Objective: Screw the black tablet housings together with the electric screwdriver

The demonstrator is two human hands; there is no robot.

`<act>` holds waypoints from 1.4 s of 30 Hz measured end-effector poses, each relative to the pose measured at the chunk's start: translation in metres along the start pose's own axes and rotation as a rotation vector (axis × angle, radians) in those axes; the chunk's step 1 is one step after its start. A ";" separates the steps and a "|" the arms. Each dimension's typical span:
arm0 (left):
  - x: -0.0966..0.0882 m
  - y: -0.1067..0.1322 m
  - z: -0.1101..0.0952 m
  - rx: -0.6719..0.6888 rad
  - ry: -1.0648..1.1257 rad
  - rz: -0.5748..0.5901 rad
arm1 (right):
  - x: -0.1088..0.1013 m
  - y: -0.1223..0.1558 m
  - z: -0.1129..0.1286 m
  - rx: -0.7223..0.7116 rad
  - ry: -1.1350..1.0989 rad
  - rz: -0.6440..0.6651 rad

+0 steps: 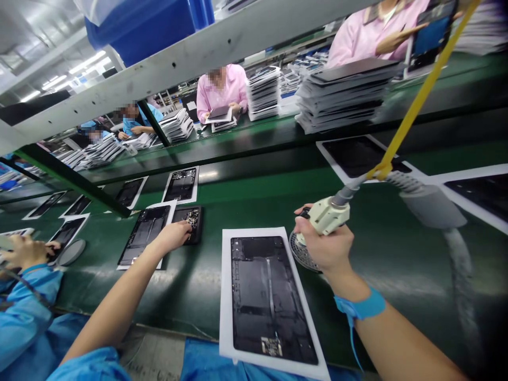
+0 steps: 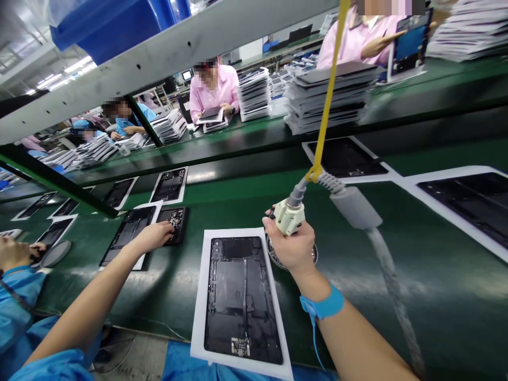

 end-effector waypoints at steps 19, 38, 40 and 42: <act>-0.020 -0.012 0.012 -0.069 0.109 -0.078 | -0.001 0.001 0.000 -0.009 0.021 -0.005; 0.004 -0.012 -0.112 0.269 0.445 -0.681 | 0.001 0.002 0.005 -0.004 0.024 0.016; 0.013 -0.022 -0.119 0.268 0.383 -0.710 | 0.000 0.002 0.004 -0.007 0.026 0.013; 0.018 -0.028 -0.123 0.276 0.310 -0.697 | 0.000 0.002 0.004 -0.011 0.023 0.013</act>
Point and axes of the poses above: each hand's wrist, its own y-axis away from the middle knuckle, its own x-axis out of the palm, z = x × y, the point moved 8 cm from there along -y, towards the middle knuckle, and after that the axes turned 14 degrees about x, right-handed, at the moved point
